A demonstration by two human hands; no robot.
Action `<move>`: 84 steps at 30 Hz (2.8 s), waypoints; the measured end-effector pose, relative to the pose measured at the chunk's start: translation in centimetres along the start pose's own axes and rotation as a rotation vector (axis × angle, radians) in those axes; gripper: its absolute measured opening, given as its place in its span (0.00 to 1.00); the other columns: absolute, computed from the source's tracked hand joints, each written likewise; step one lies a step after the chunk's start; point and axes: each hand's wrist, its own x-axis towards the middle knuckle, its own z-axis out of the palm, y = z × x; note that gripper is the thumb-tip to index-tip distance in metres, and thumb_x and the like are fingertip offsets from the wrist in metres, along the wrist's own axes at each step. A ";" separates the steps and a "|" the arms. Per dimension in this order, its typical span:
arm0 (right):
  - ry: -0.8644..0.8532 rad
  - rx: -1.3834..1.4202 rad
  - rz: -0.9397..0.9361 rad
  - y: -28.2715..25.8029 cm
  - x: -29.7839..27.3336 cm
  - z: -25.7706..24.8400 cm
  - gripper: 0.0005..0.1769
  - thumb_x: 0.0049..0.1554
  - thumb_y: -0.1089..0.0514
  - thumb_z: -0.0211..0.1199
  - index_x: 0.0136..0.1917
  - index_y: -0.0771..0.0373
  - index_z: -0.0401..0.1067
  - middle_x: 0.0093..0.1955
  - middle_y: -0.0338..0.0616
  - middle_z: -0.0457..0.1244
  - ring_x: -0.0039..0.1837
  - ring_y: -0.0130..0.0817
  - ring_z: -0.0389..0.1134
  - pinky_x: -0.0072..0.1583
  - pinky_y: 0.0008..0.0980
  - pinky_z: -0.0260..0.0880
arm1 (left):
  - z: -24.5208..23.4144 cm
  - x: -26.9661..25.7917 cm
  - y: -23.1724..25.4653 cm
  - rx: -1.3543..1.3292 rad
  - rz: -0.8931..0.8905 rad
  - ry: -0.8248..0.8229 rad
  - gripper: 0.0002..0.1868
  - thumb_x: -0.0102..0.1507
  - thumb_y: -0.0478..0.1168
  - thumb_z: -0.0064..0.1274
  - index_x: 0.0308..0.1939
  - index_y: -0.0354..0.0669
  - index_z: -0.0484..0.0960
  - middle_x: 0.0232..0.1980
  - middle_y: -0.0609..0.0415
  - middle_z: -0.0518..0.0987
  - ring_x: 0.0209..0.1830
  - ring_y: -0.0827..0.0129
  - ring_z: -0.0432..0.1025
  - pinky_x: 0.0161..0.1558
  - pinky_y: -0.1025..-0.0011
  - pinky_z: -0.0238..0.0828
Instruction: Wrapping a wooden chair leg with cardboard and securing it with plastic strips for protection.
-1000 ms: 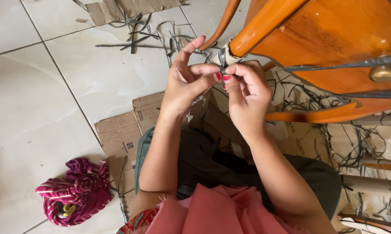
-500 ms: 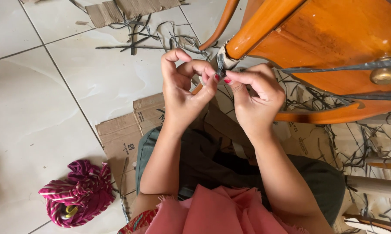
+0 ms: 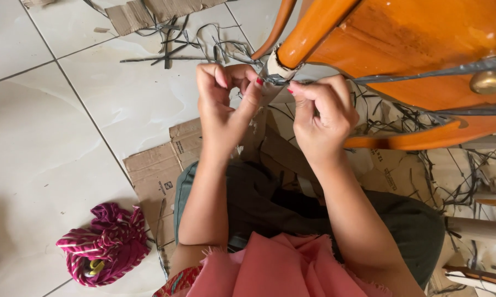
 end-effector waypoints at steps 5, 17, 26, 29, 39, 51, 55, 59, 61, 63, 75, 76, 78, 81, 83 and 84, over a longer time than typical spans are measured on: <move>-0.125 0.180 0.114 1.9 -2.4 -2.0 0.04 0.62 0.73 0.66 0.48 0.70 0.78 0.39 0.50 0.65 0.41 0.40 0.65 0.49 0.37 0.67 | -3.7 0.1 1.4 0.278 -0.258 -0.334 0.25 0.60 0.38 0.65 0.50 0.36 0.64 0.49 0.33 0.77 0.50 0.44 0.72 0.56 0.43 0.69; -0.623 0.009 0.598 6.9 -18.6 -5.4 0.07 0.54 0.70 0.69 0.47 0.65 0.80 0.43 0.54 0.70 0.45 0.54 0.71 0.49 0.45 0.71 | -4.1 -1.3 -1.1 0.970 -0.918 -0.821 0.38 0.56 0.61 0.66 0.61 0.44 0.73 0.60 0.45 0.79 0.63 0.48 0.73 0.62 0.47 0.69; -0.971 -0.288 0.592 8.6 -27.0 -4.9 0.19 0.58 0.63 0.69 0.61 0.73 0.75 0.69 0.65 0.62 0.71 0.61 0.61 0.70 0.62 0.53 | -3.2 -2.7 -1.2 1.115 -0.914 -0.728 0.28 0.58 0.58 0.62 0.57 0.52 0.77 0.56 0.55 0.82 0.59 0.55 0.76 0.56 0.54 0.74; -0.901 -0.383 0.499 10.1 -29.9 -5.4 0.18 0.61 0.58 0.68 0.62 0.68 0.75 0.66 0.57 0.64 0.69 0.53 0.63 0.68 0.56 0.57 | -3.0 -2.7 -1.9 1.152 -0.884 -0.732 0.21 0.59 0.53 0.61 0.54 0.56 0.80 0.54 0.57 0.84 0.57 0.54 0.77 0.55 0.54 0.75; -1.132 -0.161 0.768 11.5 -32.1 -5.3 0.20 0.60 0.52 0.63 0.62 0.64 0.75 0.66 0.54 0.65 0.71 0.54 0.62 0.72 0.59 0.52 | -4.6 -2.8 -3.2 1.157 -0.569 -0.438 0.07 0.59 0.44 0.67 0.40 0.60 0.86 0.36 0.60 0.84 0.41 0.56 0.80 0.44 0.58 0.77; -0.767 -0.299 1.407 18.2 -32.9 0.7 0.33 0.66 0.46 0.54 0.74 0.70 0.52 0.66 0.71 0.62 0.67 0.59 0.68 0.60 0.57 0.73 | -3.7 -1.8 -4.2 1.028 -0.618 -0.466 0.14 0.59 0.36 0.67 0.48 0.51 0.85 0.47 0.54 0.86 0.53 0.52 0.79 0.53 0.52 0.74; -0.830 -0.309 1.305 16.7 -31.4 1.1 0.19 0.68 0.51 0.53 0.58 0.69 0.73 0.48 0.56 0.69 0.53 0.51 0.74 0.49 0.48 0.76 | -4.0 -1.4 -4.1 0.994 -0.595 -0.466 0.16 0.58 0.32 0.66 0.48 0.50 0.85 0.46 0.54 0.86 0.51 0.51 0.79 0.53 0.54 0.75; -0.408 0.000 0.978 14.9 -31.1 1.5 0.12 0.65 0.62 0.60 0.39 0.66 0.73 0.30 0.49 0.63 0.36 0.34 0.64 0.40 0.33 0.63 | -4.5 -1.4 -4.5 0.960 -0.580 -0.462 0.17 0.57 0.33 0.66 0.48 0.50 0.84 0.45 0.55 0.86 0.50 0.51 0.80 0.52 0.53 0.75; -0.299 0.072 0.895 12.9 -28.1 1.3 0.11 0.66 0.63 0.62 0.40 0.65 0.75 0.30 0.50 0.64 0.37 0.31 0.63 0.40 0.32 0.63 | -4.5 -1.5 -4.6 0.953 -0.572 -0.465 0.17 0.56 0.33 0.67 0.48 0.50 0.84 0.45 0.55 0.86 0.50 0.51 0.80 0.51 0.52 0.75; -0.272 0.152 0.780 10.7 -23.4 0.8 0.07 0.63 0.66 0.66 0.42 0.60 0.80 0.35 0.49 0.66 0.39 0.37 0.69 0.45 0.32 0.70 | -4.3 -1.4 -4.5 0.947 -0.557 -0.461 0.18 0.55 0.30 0.66 0.48 0.49 0.84 0.44 0.54 0.86 0.50 0.51 0.80 0.51 0.52 0.76; -0.149 0.270 0.998 5.6 -12.9 2.1 0.14 0.70 0.57 0.49 0.54 0.54 0.77 0.27 0.35 0.55 0.28 0.22 0.58 0.31 0.21 0.61 | -5.2 -1.7 -4.8 0.797 -0.503 -0.466 0.16 0.58 0.29 0.65 0.48 0.46 0.85 0.43 0.51 0.87 0.49 0.51 0.81 0.54 0.56 0.75; -0.146 0.269 1.002 5.9 -13.1 2.9 0.14 0.70 0.57 0.49 0.54 0.54 0.77 0.27 0.35 0.55 0.28 0.22 0.58 0.31 0.21 0.61 | -5.5 -1.6 -5.0 0.797 -0.504 -0.471 0.16 0.58 0.29 0.65 0.48 0.46 0.85 0.43 0.51 0.87 0.49 0.51 0.81 0.54 0.56 0.75; -0.232 0.263 0.933 6.4 -13.7 4.3 0.12 0.71 0.57 0.51 0.64 0.59 0.72 0.42 0.45 0.63 0.38 0.32 0.65 0.43 0.30 0.71 | -5.7 -1.8 -5.4 0.716 -0.430 -0.486 0.13 0.62 0.27 0.59 0.48 0.44 0.85 0.42 0.50 0.86 0.48 0.51 0.81 0.53 0.58 0.76; -0.171 0.299 0.834 5.9 -14.3 5.6 0.15 0.69 0.61 0.56 0.68 0.64 0.71 0.60 0.59 0.68 0.66 0.47 0.68 0.64 0.49 0.70 | -6.4 -2.2 -6.4 0.686 -0.376 -0.478 0.12 0.64 0.23 0.53 0.47 0.39 0.85 0.39 0.44 0.85 0.45 0.47 0.81 0.50 0.55 0.77; -0.130 0.313 0.811 4.8 -13.6 6.2 0.15 0.68 0.62 0.57 0.67 0.65 0.71 0.61 0.59 0.68 0.67 0.47 0.68 0.65 0.50 0.70 | -6.7 -1.9 -6.5 0.683 -0.345 -0.464 0.12 0.64 0.23 0.53 0.47 0.38 0.85 0.38 0.43 0.85 0.44 0.46 0.81 0.49 0.56 0.78; -0.087 0.326 0.789 4.2 -13.4 6.5 0.14 0.68 0.62 0.58 0.66 0.66 0.72 0.62 0.60 0.67 0.67 0.47 0.67 0.66 0.50 0.69 | -6.9 -1.9 -6.6 0.680 -0.314 -0.453 0.11 0.64 0.22 0.53 0.46 0.37 0.85 0.37 0.42 0.85 0.43 0.46 0.82 0.47 0.56 0.78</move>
